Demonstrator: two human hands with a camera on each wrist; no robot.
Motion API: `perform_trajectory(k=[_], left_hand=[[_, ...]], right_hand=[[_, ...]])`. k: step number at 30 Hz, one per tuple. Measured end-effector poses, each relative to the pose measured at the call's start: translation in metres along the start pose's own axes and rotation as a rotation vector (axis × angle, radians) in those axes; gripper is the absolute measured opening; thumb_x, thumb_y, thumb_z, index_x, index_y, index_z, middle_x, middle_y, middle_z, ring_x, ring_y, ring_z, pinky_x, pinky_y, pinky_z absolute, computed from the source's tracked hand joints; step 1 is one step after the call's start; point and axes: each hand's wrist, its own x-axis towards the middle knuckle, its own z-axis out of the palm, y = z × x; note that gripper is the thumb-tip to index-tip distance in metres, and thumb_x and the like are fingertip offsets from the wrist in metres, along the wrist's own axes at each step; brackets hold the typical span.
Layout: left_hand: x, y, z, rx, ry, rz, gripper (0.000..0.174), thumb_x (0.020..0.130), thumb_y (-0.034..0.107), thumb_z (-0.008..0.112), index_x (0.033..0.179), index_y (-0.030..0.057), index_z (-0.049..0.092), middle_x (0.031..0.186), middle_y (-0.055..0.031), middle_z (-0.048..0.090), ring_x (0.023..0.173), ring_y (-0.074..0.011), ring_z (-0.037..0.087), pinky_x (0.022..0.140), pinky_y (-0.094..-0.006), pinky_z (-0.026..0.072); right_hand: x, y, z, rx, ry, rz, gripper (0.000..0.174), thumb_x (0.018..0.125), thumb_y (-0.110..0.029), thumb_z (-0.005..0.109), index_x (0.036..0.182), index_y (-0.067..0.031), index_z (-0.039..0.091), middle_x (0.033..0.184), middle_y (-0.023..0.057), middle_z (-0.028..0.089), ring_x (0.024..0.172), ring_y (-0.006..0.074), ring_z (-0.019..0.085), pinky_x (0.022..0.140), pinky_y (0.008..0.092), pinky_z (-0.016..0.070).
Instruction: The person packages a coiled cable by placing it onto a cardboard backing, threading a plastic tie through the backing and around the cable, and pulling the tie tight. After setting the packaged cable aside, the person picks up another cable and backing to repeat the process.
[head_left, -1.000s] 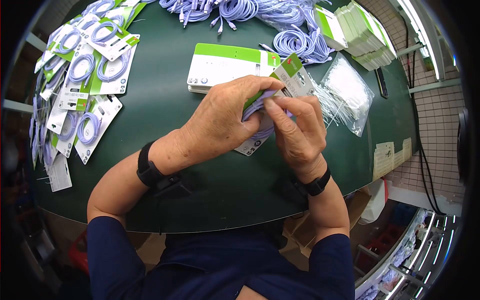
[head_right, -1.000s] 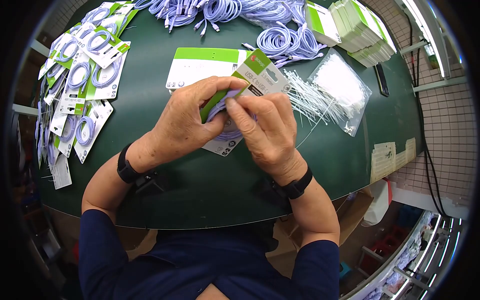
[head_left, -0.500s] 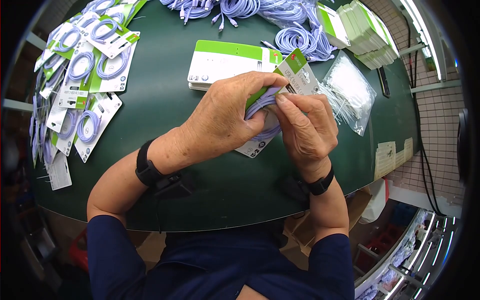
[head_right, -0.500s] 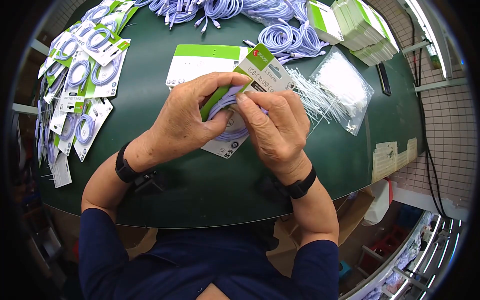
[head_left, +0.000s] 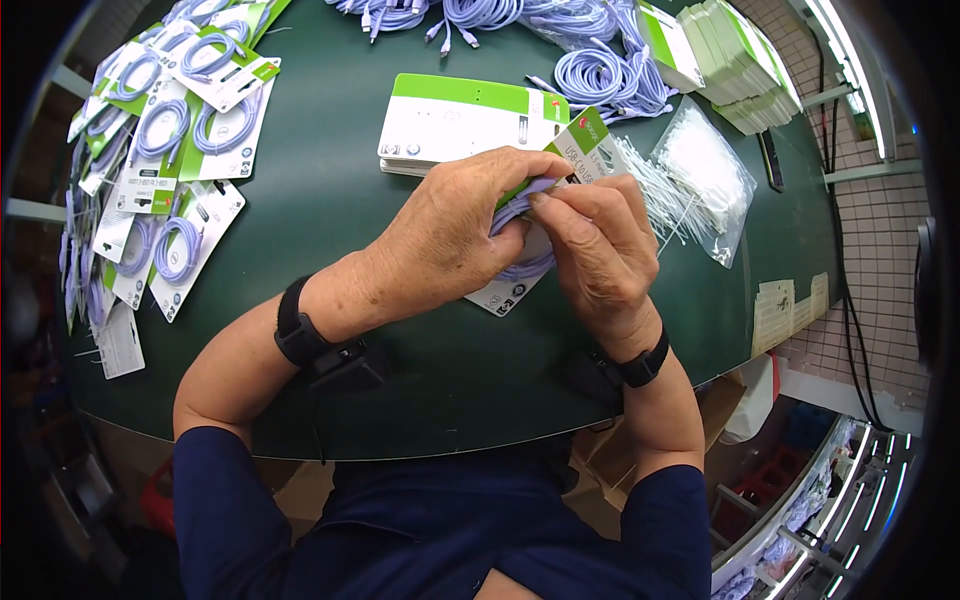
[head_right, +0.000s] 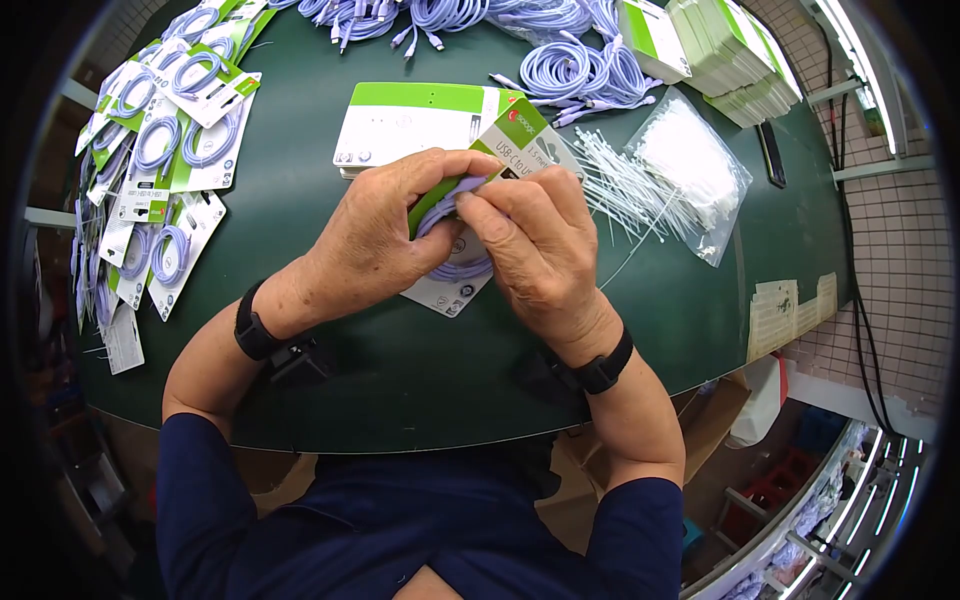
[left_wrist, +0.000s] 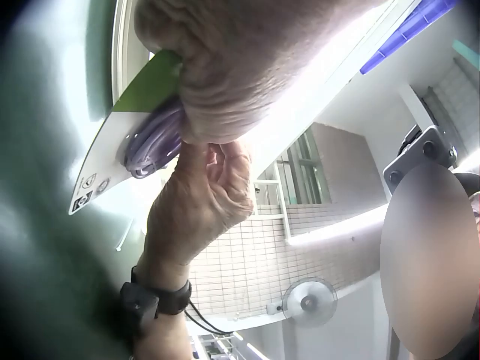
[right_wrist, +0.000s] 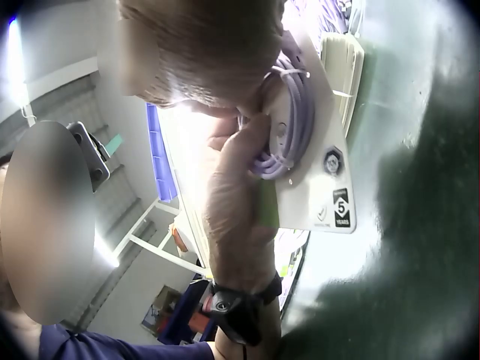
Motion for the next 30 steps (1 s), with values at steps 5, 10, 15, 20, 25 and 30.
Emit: perform_trajectory(k=[5,10,15,20,25,30], left_hand=[[0.004,0.002,-0.008,-0.031,-0.096,-0.040,0.050,0.081,-0.007,0.068,0.130,0.0042,0.063,0.113,-0.0164,0.072,0.103,-0.0321,0.072,0.089,-0.0378,0.0571],[0.005,0.018,-0.019,0.193,-0.074,-0.164,0.043,0.084,-0.002,0.070,0.124,0.0053,0.060,0.102,-0.0165,0.073,0.092,-0.0380,0.072,0.079,-0.0424,0.0569],[-0.004,0.010,-0.016,0.422,-0.068,-0.063,0.036,0.085,0.002,0.073,0.118,0.0067,0.058,0.092,-0.0144,0.074,0.084,-0.0374,0.073,0.071,-0.0447,0.0554],[0.002,0.015,-0.015,0.249,-0.059,-0.219,0.029,0.083,0.003,0.076,0.108,0.0052,0.061,0.087,-0.0141,0.074,0.079,-0.0353,0.073,0.068,-0.0428,0.0552],[0.003,0.009,-0.014,0.220,-0.039,-0.117,0.024,0.080,0.003,0.080,0.096,0.0033,0.063,0.083,-0.0134,0.073,0.073,-0.0328,0.071,0.064,-0.0397,0.0540],[-0.002,0.004,-0.012,0.314,-0.023,-0.085,0.023,0.078,0.003,0.082,0.092,0.0034,0.064,0.083,-0.0120,0.071,0.072,-0.0303,0.070,0.062,-0.0374,0.0537]], right_hand=[[0.009,-0.003,-0.002,0.051,-0.108,-0.008,0.035,0.074,0.007,0.081,0.105,-0.0069,0.077,0.091,0.0060,0.070,0.079,0.0236,0.064,0.065,0.0323,0.0523],[0.008,0.000,-0.006,0.224,-0.063,0.194,0.026,0.084,0.003,0.078,0.108,-0.0067,0.077,0.091,0.0076,0.072,0.078,0.0210,0.067,0.065,0.0306,0.0534],[0.005,0.000,-0.020,0.424,-0.109,0.525,0.020,0.089,0.001,0.076,0.108,-0.0043,0.076,0.090,0.0090,0.073,0.076,0.0155,0.069,0.066,0.0271,0.0540],[0.005,0.011,-0.035,0.560,0.037,0.785,0.020,0.088,0.001,0.077,0.107,-0.0018,0.076,0.089,0.0072,0.073,0.075,0.0096,0.067,0.065,0.0235,0.0530],[0.004,0.009,-0.033,0.472,-0.159,0.617,0.020,0.086,0.001,0.079,0.106,-0.0011,0.076,0.084,0.0052,0.070,0.069,0.0091,0.063,0.062,0.0239,0.0508],[0.001,0.008,-0.026,0.383,-0.245,0.494,0.019,0.084,0.001,0.080,0.102,-0.0012,0.074,0.081,0.0063,0.066,0.066,0.0140,0.061,0.061,0.0267,0.0496]])
